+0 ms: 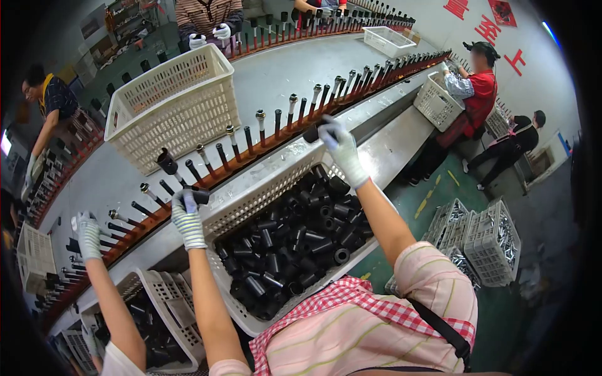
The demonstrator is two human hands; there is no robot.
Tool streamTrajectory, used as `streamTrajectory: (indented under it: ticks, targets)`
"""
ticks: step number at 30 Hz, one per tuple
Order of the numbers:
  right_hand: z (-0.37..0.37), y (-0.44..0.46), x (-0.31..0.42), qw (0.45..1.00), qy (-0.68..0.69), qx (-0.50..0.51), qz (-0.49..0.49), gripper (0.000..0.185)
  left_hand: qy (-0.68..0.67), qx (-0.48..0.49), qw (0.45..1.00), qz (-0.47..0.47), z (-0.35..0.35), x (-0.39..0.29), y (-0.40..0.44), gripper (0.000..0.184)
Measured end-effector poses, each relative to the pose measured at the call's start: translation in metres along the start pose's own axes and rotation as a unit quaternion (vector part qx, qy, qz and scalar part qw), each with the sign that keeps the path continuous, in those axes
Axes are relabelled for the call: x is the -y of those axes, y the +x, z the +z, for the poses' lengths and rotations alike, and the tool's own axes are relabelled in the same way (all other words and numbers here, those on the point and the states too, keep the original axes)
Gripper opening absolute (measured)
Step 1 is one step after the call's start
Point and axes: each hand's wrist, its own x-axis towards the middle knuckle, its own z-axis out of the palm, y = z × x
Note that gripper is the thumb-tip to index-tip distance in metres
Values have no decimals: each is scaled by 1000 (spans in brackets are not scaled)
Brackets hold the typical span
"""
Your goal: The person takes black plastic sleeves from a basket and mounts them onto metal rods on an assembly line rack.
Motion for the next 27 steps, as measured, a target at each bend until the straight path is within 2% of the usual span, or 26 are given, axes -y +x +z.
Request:
streamTrajectory:
  ticks: [1,2,4,6,8,10,11,12,13,16,18,20,23,24,25,26,27]
  targets:
    - [5,20,6,999,-31,-8,-35,16,-38,2,997,-74,5,16,-3,29]
    - [12,42,10,996,-60,-15,-71,16,35,-2,998,-42,5,34,-5,31]
    - [31,77,8,986,-131,-32,-101,16,89,-11,996,8,6,23,-6,34]
    - [55,105,-1,973,-183,-19,-136,15,103,30,993,-39,3,31,-1,36]
    - [83,126,-26,954,-242,27,-174,17,220,31,975,-14,0,3,-7,37]
    - [102,120,0,940,-274,148,-140,19,216,50,975,14,-2,6,-8,38]
    - [108,125,8,917,-296,203,-175,20,228,48,972,18,0,15,-7,37]
    - [113,126,18,899,-323,232,-182,20,242,90,966,-17,1,12,-6,42]
    - [118,131,8,902,-282,253,-207,21,248,91,964,-5,3,11,-6,42]
    - [128,122,27,866,-314,295,-254,19,303,74,950,22,5,3,-11,42]
    - [134,112,33,857,-309,292,-293,18,306,104,946,-20,5,-13,-11,40]
    - [140,104,33,873,-261,308,-275,21,304,105,947,-1,6,-3,-10,39]
    - [135,57,71,881,-226,256,-327,35,307,105,946,4,6,-3,-11,39]
    - [132,36,79,885,-219,249,-327,32,307,112,945,-3,5,-6,-11,39]
    - [128,14,77,897,-177,280,-294,26,301,122,945,-14,5,-10,-10,38]
    - [122,-3,58,874,-157,347,-302,21,300,119,946,-18,6,-5,-9,38]
    - [114,-26,38,865,-178,418,-212,16,306,101,947,11,7,4,-9,37]
